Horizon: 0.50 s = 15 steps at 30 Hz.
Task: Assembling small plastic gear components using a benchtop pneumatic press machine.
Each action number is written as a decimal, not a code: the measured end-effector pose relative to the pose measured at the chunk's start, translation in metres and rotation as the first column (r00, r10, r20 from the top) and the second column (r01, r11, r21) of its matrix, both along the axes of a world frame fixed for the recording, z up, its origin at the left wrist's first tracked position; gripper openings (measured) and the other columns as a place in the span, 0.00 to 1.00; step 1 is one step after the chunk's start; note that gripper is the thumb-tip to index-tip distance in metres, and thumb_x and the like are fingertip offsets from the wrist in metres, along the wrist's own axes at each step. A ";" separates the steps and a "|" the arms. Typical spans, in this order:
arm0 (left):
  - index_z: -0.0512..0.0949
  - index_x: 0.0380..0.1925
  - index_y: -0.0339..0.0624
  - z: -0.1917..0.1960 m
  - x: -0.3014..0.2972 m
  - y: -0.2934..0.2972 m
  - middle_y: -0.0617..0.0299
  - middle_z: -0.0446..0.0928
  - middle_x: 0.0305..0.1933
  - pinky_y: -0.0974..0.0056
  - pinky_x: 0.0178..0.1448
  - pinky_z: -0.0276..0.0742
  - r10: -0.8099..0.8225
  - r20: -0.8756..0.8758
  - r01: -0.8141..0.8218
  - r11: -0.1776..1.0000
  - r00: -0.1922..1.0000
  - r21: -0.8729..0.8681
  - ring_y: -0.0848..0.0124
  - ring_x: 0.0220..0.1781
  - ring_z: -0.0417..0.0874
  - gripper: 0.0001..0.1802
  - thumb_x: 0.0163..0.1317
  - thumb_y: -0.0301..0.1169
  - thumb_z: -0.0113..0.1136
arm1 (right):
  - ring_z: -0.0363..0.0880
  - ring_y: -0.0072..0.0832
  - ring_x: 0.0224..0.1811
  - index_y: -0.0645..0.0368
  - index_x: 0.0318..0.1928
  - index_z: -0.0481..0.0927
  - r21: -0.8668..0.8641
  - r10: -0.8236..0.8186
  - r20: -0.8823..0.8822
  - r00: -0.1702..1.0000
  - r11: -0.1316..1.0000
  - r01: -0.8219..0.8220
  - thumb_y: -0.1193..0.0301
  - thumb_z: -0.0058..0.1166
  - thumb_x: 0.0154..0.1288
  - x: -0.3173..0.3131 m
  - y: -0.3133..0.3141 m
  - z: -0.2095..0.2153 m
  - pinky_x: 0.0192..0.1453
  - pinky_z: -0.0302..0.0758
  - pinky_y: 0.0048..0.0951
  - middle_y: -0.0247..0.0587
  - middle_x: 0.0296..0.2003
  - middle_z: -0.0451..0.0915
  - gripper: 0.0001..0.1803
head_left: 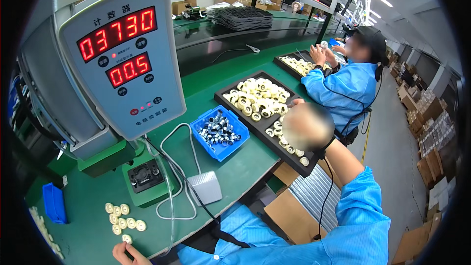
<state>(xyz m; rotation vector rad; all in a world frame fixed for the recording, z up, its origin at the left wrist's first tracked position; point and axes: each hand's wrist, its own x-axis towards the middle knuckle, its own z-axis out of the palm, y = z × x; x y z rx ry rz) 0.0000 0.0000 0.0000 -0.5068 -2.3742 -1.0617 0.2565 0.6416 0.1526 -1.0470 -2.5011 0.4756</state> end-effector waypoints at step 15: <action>0.86 0.38 0.42 0.219 0.089 0.109 0.56 0.80 0.41 0.58 0.41 0.75 -0.767 -0.059 0.768 0.640 0.639 -0.001 0.56 0.40 0.81 0.17 0.43 0.29 0.73 | 0.76 0.54 0.53 0.65 0.58 0.69 0.452 0.179 0.087 0.980 0.869 -0.199 0.69 0.63 0.63 -0.003 0.029 -0.039 0.57 0.75 0.47 0.60 0.51 0.74 0.27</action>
